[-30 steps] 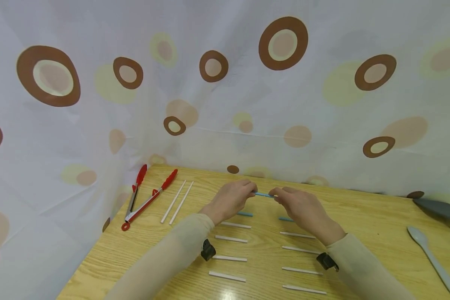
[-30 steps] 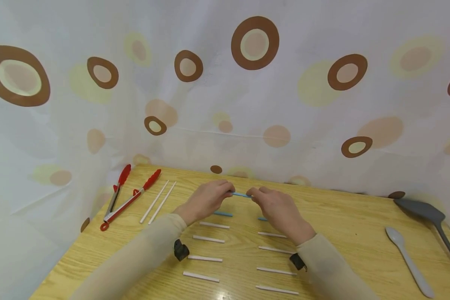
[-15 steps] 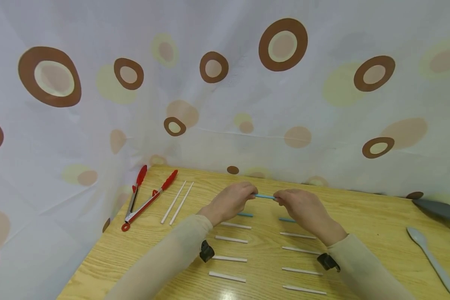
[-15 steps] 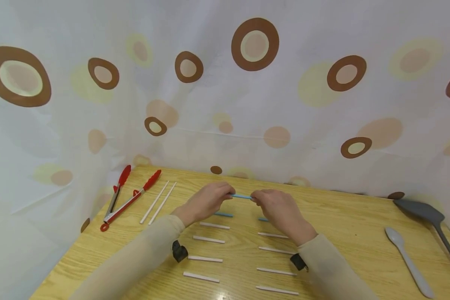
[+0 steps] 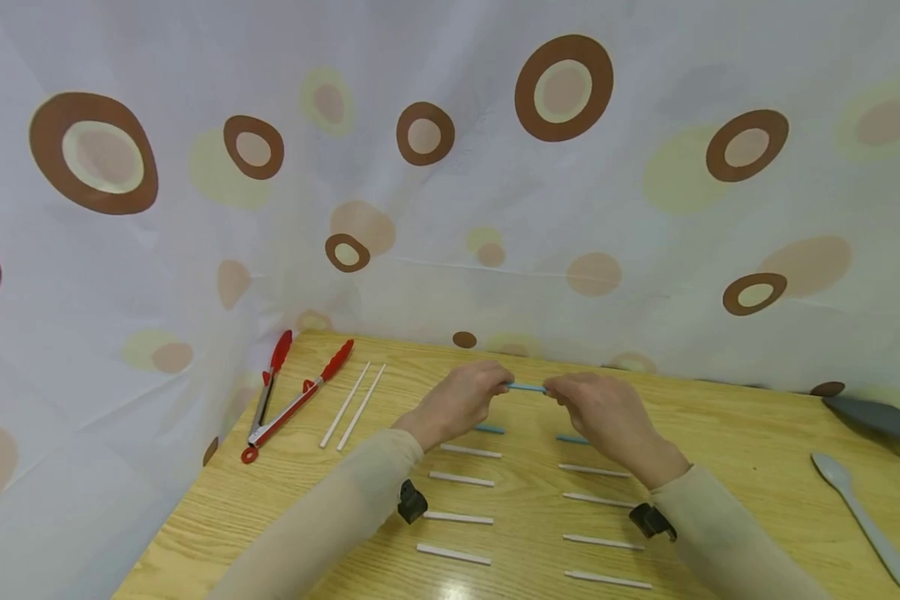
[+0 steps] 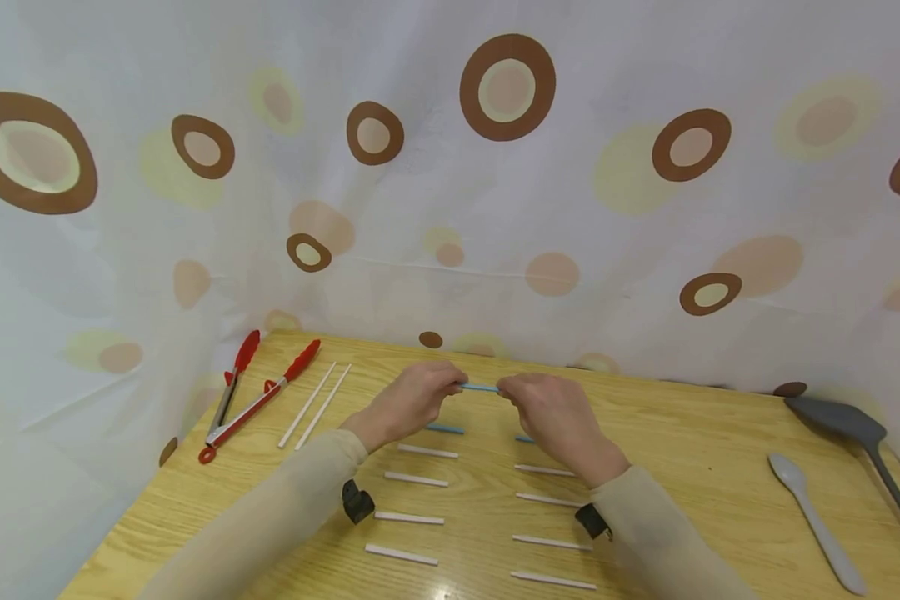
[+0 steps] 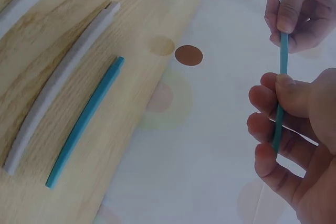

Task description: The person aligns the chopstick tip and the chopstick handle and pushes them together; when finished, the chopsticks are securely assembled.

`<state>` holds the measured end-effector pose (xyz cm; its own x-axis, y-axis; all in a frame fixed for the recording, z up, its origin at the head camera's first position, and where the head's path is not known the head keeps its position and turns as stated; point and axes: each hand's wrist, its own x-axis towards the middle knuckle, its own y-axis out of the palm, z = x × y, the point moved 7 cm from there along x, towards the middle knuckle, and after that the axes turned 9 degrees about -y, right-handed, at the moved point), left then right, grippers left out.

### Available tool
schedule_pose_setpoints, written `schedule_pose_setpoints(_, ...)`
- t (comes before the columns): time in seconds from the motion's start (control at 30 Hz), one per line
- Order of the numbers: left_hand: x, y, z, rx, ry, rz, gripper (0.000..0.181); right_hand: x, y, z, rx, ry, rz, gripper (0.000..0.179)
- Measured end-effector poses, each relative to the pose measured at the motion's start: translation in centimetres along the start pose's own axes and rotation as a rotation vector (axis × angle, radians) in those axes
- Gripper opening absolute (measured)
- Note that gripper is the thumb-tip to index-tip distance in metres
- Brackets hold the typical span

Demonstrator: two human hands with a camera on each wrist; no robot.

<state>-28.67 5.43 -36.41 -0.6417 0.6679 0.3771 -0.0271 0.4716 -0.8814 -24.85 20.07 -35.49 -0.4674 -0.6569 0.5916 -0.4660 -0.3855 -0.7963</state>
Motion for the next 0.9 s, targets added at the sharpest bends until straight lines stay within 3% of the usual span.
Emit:
schedule_pose_setpoints(0.17,0.0,-0.6,0.1,-0.003,0.000,-0.019,0.013,0.5,-0.3,0.3,-0.021,-0.020,-0.049,0.023)
schedule_pose_setpoints(0.53,-0.8,-0.6,0.4,0.017,0.017,-0.038,0.012,0.8,0.3,0.7,-0.009,-0.055,-0.026,0.023)
schedule_pose_setpoints(0.77,-1.0,-1.2,-0.6,0.153,-0.048,-0.011,0.012,1.2,0.8,0.8,-0.036,-0.082,0.005,0.022)
schedule_pose_setpoints(0.9,-0.6,-1.5,-1.5,0.263,-0.049,0.000,0.013,1.8,0.7,1.1,-0.052,-0.105,-0.011,0.023)
